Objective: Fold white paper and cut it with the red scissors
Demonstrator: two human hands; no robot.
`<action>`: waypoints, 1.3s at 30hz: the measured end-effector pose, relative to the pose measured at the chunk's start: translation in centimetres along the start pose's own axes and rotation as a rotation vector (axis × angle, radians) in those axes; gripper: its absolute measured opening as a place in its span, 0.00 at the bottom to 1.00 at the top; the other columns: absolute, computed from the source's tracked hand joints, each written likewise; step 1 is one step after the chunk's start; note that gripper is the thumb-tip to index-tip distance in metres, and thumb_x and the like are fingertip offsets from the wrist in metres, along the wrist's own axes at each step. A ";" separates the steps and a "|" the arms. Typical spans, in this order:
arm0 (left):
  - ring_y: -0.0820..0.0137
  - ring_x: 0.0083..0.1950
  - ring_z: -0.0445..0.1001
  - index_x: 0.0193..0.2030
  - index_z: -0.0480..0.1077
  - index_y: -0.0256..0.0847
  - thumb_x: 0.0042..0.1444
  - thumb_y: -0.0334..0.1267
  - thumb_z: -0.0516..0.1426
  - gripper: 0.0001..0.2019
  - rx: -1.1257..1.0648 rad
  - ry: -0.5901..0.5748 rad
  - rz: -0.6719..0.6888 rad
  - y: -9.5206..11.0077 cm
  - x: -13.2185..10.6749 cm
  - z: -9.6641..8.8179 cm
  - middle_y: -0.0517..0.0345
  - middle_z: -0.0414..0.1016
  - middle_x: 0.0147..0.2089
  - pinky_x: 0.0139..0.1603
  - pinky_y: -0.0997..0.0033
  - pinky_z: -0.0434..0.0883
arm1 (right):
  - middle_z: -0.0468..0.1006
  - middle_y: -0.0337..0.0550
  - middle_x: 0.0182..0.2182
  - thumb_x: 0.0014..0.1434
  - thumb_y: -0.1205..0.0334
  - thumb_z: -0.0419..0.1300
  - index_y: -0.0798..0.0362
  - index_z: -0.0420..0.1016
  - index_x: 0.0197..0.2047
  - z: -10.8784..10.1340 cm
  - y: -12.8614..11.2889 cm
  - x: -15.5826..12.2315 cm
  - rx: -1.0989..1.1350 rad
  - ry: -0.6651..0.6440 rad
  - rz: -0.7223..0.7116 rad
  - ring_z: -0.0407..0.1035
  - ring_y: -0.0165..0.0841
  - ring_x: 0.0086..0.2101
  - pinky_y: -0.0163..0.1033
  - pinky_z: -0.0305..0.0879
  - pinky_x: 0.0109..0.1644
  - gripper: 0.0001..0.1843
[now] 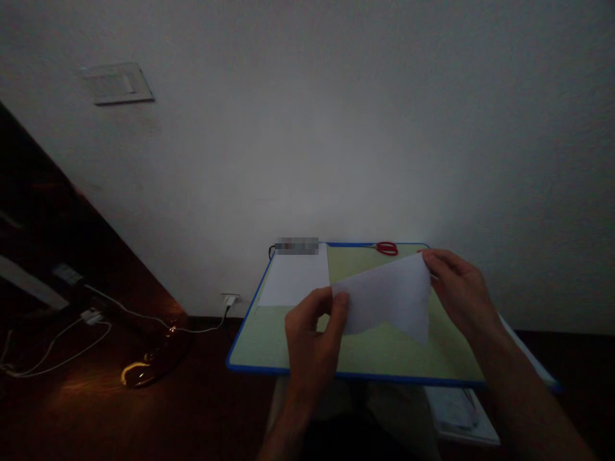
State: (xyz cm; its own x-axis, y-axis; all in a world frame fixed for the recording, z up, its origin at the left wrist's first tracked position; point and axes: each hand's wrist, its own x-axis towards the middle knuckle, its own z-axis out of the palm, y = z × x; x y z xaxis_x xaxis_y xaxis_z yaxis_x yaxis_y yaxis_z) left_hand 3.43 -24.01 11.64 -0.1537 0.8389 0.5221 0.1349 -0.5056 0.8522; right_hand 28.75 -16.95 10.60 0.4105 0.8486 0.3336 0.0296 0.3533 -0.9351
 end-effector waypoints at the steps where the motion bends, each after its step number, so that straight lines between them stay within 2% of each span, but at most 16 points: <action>1: 0.70 0.31 0.77 0.37 0.78 0.39 0.63 0.40 0.62 0.08 0.049 0.018 0.043 0.4 0.1 0.2 0.59 0.80 0.31 0.33 0.73 0.73 | 0.83 0.46 0.40 0.55 0.49 0.70 0.48 0.82 0.44 0.2 0.4 -0.3 -0.047 0.014 -0.043 0.76 0.41 0.39 0.48 0.74 0.43 0.16; 3: 0.72 0.29 0.75 0.36 0.78 0.39 0.63 0.37 0.62 0.06 0.146 0.054 0.146 1.2 0.3 0.6 0.61 0.78 0.28 0.31 0.74 0.72 | 0.81 0.49 0.49 0.58 0.50 0.69 0.47 0.79 0.53 0.5 0.1 -1.2 -0.206 0.073 -0.211 0.76 0.44 0.46 0.53 0.73 0.49 0.21; 5: 0.75 0.26 0.72 0.35 0.77 0.37 0.62 0.34 0.61 0.05 0.235 0.085 0.252 2.1 0.4 0.9 0.62 0.74 0.26 0.29 0.75 0.70 | 0.76 0.50 0.57 0.61 0.52 0.66 0.45 0.76 0.59 0.7 -1.3 -2.6 -0.401 0.057 -0.450 0.73 0.46 0.52 0.56 0.71 0.52 0.23; 8: 0.77 0.24 0.68 0.35 0.76 0.36 0.62 0.30 0.61 0.04 0.319 0.090 0.388 3.3 0.4 1.6 0.62 0.72 0.25 0.28 0.76 0.67 | 0.68 0.51 0.65 0.59 0.56 0.69 0.43 0.66 0.69 1.2 -4.3 -5.1 -0.549 -0.288 -0.769 0.62 0.50 0.63 0.60 0.64 0.62 0.36; 10: 0.76 0.26 0.70 0.37 0.76 0.35 0.62 0.28 0.61 0.03 0.340 0.076 0.462 3.7 0.2 2.1 0.60 0.74 0.27 0.28 0.77 0.68 | 0.67 0.50 0.67 0.61 0.57 0.69 0.44 0.66 0.70 1.7 -5.9 -6.2 -0.558 -0.424 -0.899 0.58 0.51 0.66 0.63 0.55 0.68 0.35; 13: 0.73 0.31 0.75 0.40 0.76 0.35 0.61 0.26 0.61 0.04 0.349 0.050 0.539 3.8 0.0 2.5 0.56 0.77 0.31 0.31 0.75 0.70 | 0.76 0.48 0.59 0.67 0.64 0.63 0.44 0.70 0.66 2.4 -7.2 -6.4 -0.455 -0.468 -0.902 0.65 0.46 0.62 0.59 0.58 0.67 0.25; 15: 0.71 0.33 0.77 0.40 0.77 0.36 0.60 0.25 0.61 0.04 0.349 0.027 0.568 3.8 0.0 2.5 0.55 0.78 0.32 0.33 0.74 0.72 | 0.80 0.45 0.52 0.67 0.68 0.63 0.44 0.76 0.59 2.8 -7.5 -5.8 -0.360 -0.477 -0.883 0.70 0.43 0.56 0.56 0.62 0.63 0.19; 18: 0.71 0.34 0.77 0.41 0.77 0.36 0.60 0.25 0.61 0.05 0.339 -0.007 0.589 3.8 0.0 2.4 0.55 0.78 0.33 0.34 0.73 0.73 | 0.82 0.41 0.44 0.64 0.72 0.65 0.45 0.79 0.50 3.1 -7.7 -5.0 -0.240 -0.540 -0.848 0.73 0.40 0.49 0.54 0.67 0.58 0.14; 20: 0.71 0.34 0.78 0.41 0.77 0.36 0.60 0.25 0.61 0.06 0.331 -0.017 0.594 3.9 0.1 2.3 0.55 0.79 0.33 0.34 0.73 0.74 | 0.81 0.40 0.41 0.63 0.73 0.66 0.46 0.80 0.47 3.1 -7.8 -4.7 -0.184 -0.579 -0.825 0.74 0.39 0.47 0.53 0.68 0.55 0.14; 27: 0.72 0.34 0.78 0.41 0.77 0.36 0.59 0.24 0.62 0.06 0.293 -0.040 0.618 4.6 0.3 2.2 0.56 0.79 0.34 0.34 0.73 0.75 | 0.80 0.40 0.39 0.61 0.73 0.67 0.46 0.81 0.46 2.7 -8.4 -3.9 -0.055 -0.702 -0.730 0.73 0.40 0.45 0.53 0.68 0.54 0.14; 35: 0.74 0.33 0.78 0.40 0.78 0.37 0.58 0.23 0.62 0.07 0.224 -0.042 0.579 6.0 0.2 2.8 0.57 0.80 0.33 0.34 0.75 0.75 | 0.79 0.42 0.39 0.63 0.71 0.66 0.46 0.82 0.44 2.4 -8.3 -3.8 0.105 -0.732 -0.585 0.71 0.38 0.46 0.49 0.69 0.53 0.10; 39: 0.72 0.33 0.78 0.41 0.78 0.36 0.58 0.29 0.64 0.05 0.159 -0.063 0.588 6.4 0.0 2.6 0.56 0.81 0.35 0.34 0.73 0.75 | 0.79 0.42 0.38 0.64 0.67 0.67 0.46 0.83 0.43 2.3 -7.8 -3.6 0.191 -0.705 -0.575 0.71 0.39 0.45 0.48 0.70 0.51 0.06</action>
State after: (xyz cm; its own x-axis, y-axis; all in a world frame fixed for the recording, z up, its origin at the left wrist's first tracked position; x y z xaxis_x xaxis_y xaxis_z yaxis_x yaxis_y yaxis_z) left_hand 6.87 -26.72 17.00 0.0485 0.4410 0.8962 0.3249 -0.8554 0.4033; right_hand 24.92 -21.86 16.96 -0.2708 0.5439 0.7943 -0.1198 0.7997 -0.5884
